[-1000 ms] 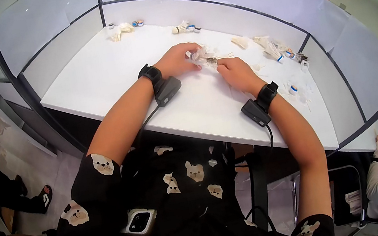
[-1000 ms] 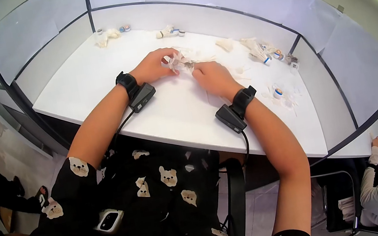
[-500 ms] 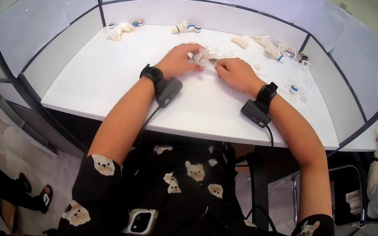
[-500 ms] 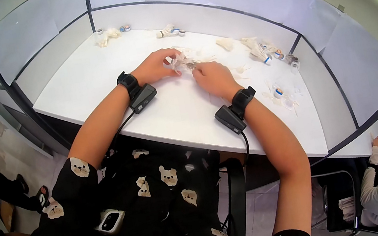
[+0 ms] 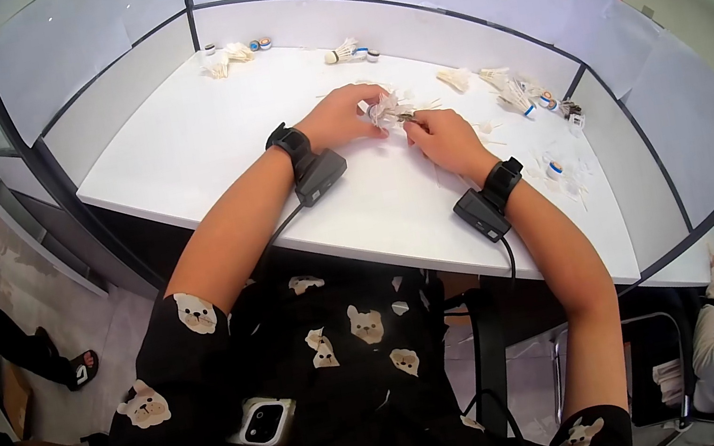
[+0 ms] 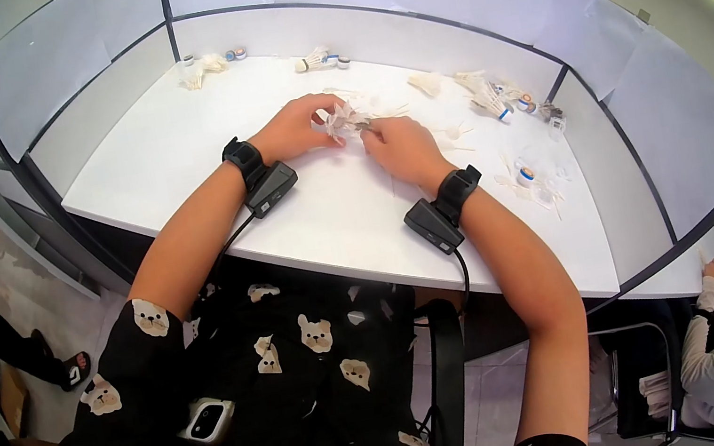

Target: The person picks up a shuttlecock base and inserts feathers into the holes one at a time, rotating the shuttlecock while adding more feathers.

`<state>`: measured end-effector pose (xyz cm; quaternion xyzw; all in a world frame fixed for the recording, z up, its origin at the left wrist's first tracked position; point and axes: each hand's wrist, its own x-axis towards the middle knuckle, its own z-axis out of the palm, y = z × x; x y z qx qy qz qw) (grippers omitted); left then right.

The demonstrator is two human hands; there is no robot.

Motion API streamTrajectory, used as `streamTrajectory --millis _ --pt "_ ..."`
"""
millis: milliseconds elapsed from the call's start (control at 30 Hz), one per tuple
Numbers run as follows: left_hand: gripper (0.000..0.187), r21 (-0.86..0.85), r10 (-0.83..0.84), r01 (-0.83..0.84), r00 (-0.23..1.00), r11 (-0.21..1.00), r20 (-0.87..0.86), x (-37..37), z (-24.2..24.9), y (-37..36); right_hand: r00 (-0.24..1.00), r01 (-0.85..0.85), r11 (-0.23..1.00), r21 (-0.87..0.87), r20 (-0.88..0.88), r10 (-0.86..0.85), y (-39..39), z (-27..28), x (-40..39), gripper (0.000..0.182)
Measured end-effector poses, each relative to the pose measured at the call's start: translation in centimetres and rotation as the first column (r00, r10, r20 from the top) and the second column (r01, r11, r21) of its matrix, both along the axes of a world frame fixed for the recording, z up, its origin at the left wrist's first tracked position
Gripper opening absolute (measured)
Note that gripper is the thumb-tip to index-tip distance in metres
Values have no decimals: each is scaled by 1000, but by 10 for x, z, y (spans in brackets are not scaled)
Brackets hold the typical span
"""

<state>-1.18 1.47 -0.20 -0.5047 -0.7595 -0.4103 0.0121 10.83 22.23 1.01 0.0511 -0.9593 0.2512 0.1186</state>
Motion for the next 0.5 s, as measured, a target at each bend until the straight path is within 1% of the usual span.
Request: streamTrajectory --millis 67,167,267,367,500 --pt "48 8 3 -3 1000 1000 5 1 1 -1 1000 8 1000 -4 2 -8 -1 1 0 33" --pt "47 27 -2 2 1000 1000 13 2 1 -2 999 37 997 -65 5 -36 -1 -1 -1 34" --pt "47 26 -2 1 1000 1000 8 -1 0 -1 998 51 996 -77 -35 -54 2 -5 -4 35" --pt "47 25 7 -8 1000 1000 12 -1 0 -2 994 61 997 -40 -93 -65 7 -12 -9 34" --pt "47 32 11 -12 1000 999 17 -3 -3 -1 989 122 993 -3 -86 -122 5 -6 -6 38"
